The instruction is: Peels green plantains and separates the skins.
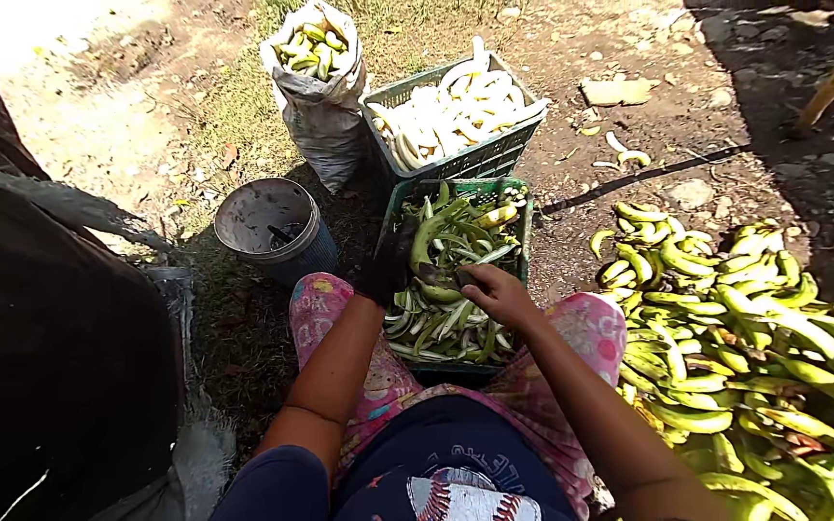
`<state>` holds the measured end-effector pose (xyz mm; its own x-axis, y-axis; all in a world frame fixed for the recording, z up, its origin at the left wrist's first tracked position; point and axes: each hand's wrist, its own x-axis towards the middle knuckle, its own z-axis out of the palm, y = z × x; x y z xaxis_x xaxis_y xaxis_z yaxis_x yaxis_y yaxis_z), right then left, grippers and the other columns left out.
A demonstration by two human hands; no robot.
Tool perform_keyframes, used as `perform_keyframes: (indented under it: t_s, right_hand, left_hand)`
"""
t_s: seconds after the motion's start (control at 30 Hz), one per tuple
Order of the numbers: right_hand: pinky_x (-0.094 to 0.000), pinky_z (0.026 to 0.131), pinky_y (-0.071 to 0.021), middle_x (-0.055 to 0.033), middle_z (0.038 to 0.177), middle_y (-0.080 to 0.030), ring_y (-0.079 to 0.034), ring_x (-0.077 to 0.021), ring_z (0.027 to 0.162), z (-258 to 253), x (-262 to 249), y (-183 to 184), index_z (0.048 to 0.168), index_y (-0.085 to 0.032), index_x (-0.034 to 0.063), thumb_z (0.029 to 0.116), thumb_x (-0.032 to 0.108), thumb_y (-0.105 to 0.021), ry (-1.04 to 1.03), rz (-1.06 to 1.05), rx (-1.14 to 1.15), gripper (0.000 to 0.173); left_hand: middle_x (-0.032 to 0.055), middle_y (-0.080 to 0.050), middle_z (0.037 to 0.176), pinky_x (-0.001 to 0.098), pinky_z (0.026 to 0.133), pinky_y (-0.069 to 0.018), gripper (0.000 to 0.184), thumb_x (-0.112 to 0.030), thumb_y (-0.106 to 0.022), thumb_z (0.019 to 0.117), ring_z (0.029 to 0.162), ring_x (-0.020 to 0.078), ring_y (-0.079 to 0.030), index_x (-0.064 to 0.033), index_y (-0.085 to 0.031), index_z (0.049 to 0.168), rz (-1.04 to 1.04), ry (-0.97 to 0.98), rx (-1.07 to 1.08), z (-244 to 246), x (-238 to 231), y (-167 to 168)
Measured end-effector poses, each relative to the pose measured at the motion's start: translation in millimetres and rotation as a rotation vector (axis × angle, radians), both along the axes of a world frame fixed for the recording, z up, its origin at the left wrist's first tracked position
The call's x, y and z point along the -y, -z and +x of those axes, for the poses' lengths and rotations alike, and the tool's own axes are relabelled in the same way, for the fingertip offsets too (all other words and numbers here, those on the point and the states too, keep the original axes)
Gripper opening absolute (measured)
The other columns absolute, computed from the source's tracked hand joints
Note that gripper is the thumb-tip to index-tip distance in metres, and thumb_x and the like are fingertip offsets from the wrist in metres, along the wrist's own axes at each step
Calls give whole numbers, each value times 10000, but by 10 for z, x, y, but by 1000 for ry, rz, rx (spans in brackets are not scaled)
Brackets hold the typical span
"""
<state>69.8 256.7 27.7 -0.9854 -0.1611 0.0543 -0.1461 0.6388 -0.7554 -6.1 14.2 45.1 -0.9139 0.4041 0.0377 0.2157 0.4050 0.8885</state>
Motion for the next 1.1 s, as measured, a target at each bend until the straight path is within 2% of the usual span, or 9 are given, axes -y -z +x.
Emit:
perform_keyframes:
  t_s: [0.2,0.27,0.37,0.53,0.67,0.87,0.97,1.03,1.1]
  right_hand:
    - [-661,891,-492,-256,1125,-677,-655,-455,1046,-381,-141,1,1326,-691,147,982,540,-597,373,295,-151,530]
    - [-683,926,-461,-275,1189,-660,-630,-475,1115,-431,-138,4,1368,-660,135,1010,507,-580,563,217,-91,522]
    - [-660,912,-493,-226,1209,-656,-641,-415,1112,-254,-78,3,1391,-626,137,1054,497,-513,452,62,-32,506]
    - [-565,928,-538,-129,1184,-698,-675,-283,1079,64,32,-81,1335,-680,147,1022,538,-505,76,-29,12,531]
    - [-614,899,-510,-163,1097,-701,-677,-342,1006,-137,-101,-122,1323,-696,162,1004,605,-490,99,152,-159,583]
    - [-635,907,-462,-221,1100,-668,-638,-405,1042,-393,-156,-108,1344,-672,137,1017,589,-483,538,142,-401,589]
    - [-632,834,-503,-183,1088,-677,-664,-378,988,-78,149,28,1350,-663,155,1027,591,-464,340,162,-190,578]
    - [-624,844,-516,-164,1076,-694,-676,-359,983,124,339,147,1344,-677,167,1014,594,-494,294,124,-96,570]
    - [-618,864,-518,-157,1075,-709,-683,-355,1007,220,440,205,1336,-686,175,1007,632,-458,323,116,-122,607]
  left_hand:
    - [231,-592,1292,555,880,-527,433,-120,-474,1045,1111,340,-617,-88,-444,1476,36,-140,170,392,-514,128]
    - [167,-615,1248,465,885,-544,426,-316,-301,1123,1074,256,-625,-107,-487,1443,323,-315,429,510,-661,328]
    - [43,-685,1016,360,689,-579,592,-652,-312,1035,825,151,-663,-202,-598,1291,744,-348,647,406,-564,444]
    - [60,-630,1283,412,888,-540,401,-363,-432,1088,1070,163,-618,-175,-532,1427,451,-222,233,46,-143,387]
    - [104,-608,1342,435,947,-535,399,-253,-466,1071,1145,188,-614,-138,-516,1450,229,-110,-13,125,-326,168]
    - [49,-666,973,288,628,-563,429,-445,-364,1090,729,119,-632,-144,-565,1320,652,-42,599,361,-442,606]
    - [45,-652,1163,314,825,-553,406,-370,-367,1104,970,102,-629,-133,-549,1378,411,-211,286,262,-279,560]
    - [170,-561,1395,468,1019,-485,442,-217,-498,1061,1243,251,-560,-51,-465,1469,186,-288,-8,140,-230,564]
    - [117,-487,1494,446,1079,-450,475,-256,-445,1087,1328,211,-501,-99,-375,1530,267,-366,-70,28,-296,519]
